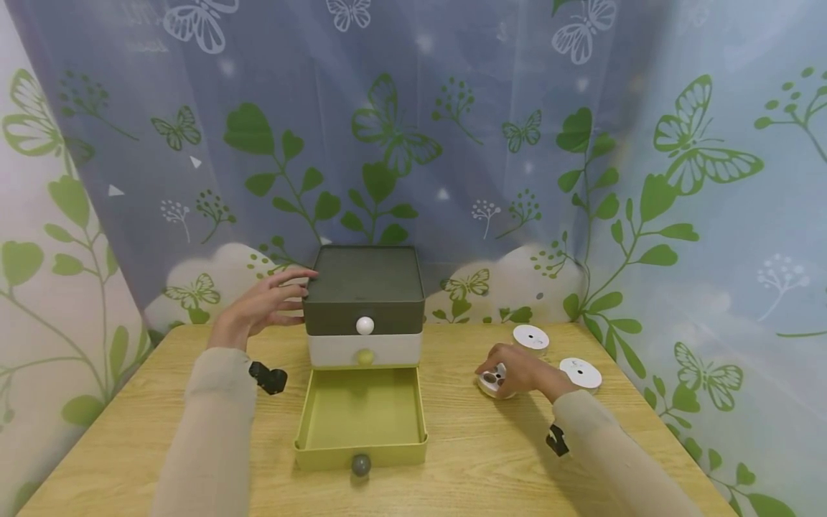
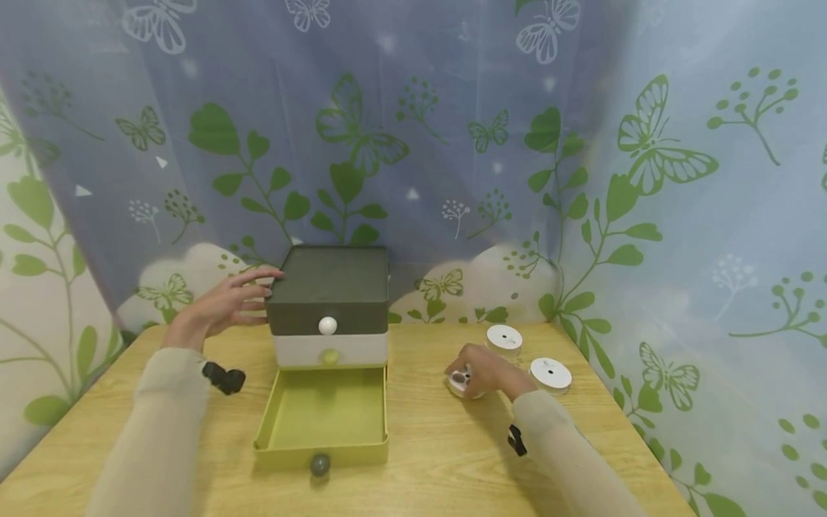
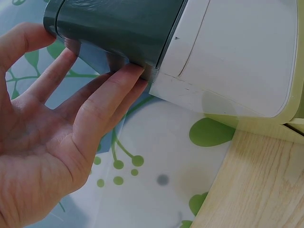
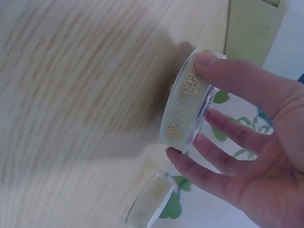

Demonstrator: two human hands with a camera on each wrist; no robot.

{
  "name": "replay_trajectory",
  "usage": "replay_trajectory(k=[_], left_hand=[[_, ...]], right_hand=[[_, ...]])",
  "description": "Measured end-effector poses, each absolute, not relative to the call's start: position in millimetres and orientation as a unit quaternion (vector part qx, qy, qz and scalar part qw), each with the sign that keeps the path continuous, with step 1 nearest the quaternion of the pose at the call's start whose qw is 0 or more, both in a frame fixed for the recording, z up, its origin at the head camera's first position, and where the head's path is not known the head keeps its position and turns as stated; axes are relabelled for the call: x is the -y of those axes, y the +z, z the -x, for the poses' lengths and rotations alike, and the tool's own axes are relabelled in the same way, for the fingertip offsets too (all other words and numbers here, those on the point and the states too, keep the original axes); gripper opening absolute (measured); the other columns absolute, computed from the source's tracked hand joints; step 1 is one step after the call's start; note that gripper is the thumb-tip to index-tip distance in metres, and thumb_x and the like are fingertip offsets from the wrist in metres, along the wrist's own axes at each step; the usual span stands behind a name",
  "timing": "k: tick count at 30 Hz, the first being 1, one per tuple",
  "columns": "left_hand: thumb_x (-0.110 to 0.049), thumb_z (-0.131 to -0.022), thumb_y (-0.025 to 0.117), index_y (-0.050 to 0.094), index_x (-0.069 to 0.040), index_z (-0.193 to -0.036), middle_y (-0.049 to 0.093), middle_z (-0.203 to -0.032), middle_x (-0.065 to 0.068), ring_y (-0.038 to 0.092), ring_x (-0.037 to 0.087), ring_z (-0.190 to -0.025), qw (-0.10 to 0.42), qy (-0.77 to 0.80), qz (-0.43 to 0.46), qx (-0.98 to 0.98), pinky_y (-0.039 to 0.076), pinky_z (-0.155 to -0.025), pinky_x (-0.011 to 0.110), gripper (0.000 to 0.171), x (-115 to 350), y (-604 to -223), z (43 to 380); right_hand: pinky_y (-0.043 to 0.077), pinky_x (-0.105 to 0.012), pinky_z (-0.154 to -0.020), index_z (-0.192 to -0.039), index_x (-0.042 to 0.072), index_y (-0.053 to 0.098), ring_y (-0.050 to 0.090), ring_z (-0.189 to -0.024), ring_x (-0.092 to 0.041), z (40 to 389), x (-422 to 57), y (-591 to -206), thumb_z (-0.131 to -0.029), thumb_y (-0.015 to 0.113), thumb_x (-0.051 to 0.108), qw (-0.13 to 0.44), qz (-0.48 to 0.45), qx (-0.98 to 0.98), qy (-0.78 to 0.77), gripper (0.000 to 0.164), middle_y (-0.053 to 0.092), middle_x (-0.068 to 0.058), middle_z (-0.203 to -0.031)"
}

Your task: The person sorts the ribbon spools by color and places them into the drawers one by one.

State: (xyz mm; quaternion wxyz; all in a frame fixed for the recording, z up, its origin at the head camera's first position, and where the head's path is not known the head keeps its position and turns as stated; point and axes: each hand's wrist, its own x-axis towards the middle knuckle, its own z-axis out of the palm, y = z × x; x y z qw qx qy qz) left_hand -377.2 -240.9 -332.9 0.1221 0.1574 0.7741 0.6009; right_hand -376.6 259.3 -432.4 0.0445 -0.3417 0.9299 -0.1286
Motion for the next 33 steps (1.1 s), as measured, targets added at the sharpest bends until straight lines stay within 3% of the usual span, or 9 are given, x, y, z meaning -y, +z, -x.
replay_trajectory(k=[13,24,33], left_hand=[[-0.026,-0.110,0.050,0.031,-0.013,-0.162,0.022,-0.161,0.023,0.039,0.048,-0.145,0.123,0.601,-0.153,-0.775,0.054,-0.105,0.048,0.057,240,-333,376],[-0.027,-0.110,0.051,0.032,-0.014,-0.161,0.023,-0.159,0.022,0.039,0.048,-0.145,0.121,0.599,-0.152,-0.777,0.056,-0.101,0.044,0.057,241,-332,377],[-0.028,-0.109,0.052,0.032,-0.014,-0.161,0.024,-0.158,0.022,0.037,0.049,-0.146,0.123,0.598,-0.156,-0.777,0.053,-0.106,0.048,0.057,241,-334,380]], right_hand=[[0.058,-0.040,-0.085,-0.121,0.010,0.078,0.065,-0.111,-0.035,359,-236,-402,-0.073,0.090,0.006,0.050,0.377,-0.917,-0.124,0.050,0.067,-0.020,-0.125],[0.056,-0.043,-0.092,-0.124,0.017,0.077,0.063,-0.116,-0.032,343,-219,-376,-0.074,0.089,0.006,0.073,0.382,-0.912,-0.127,0.052,0.066,-0.016,-0.130],[0.055,-0.042,-0.095,-0.124,0.018,0.077,0.062,-0.119,-0.030,330,-204,-361,-0.075,0.090,0.010,0.079,0.387,-0.911,-0.121,0.052,0.065,-0.014,-0.134]])
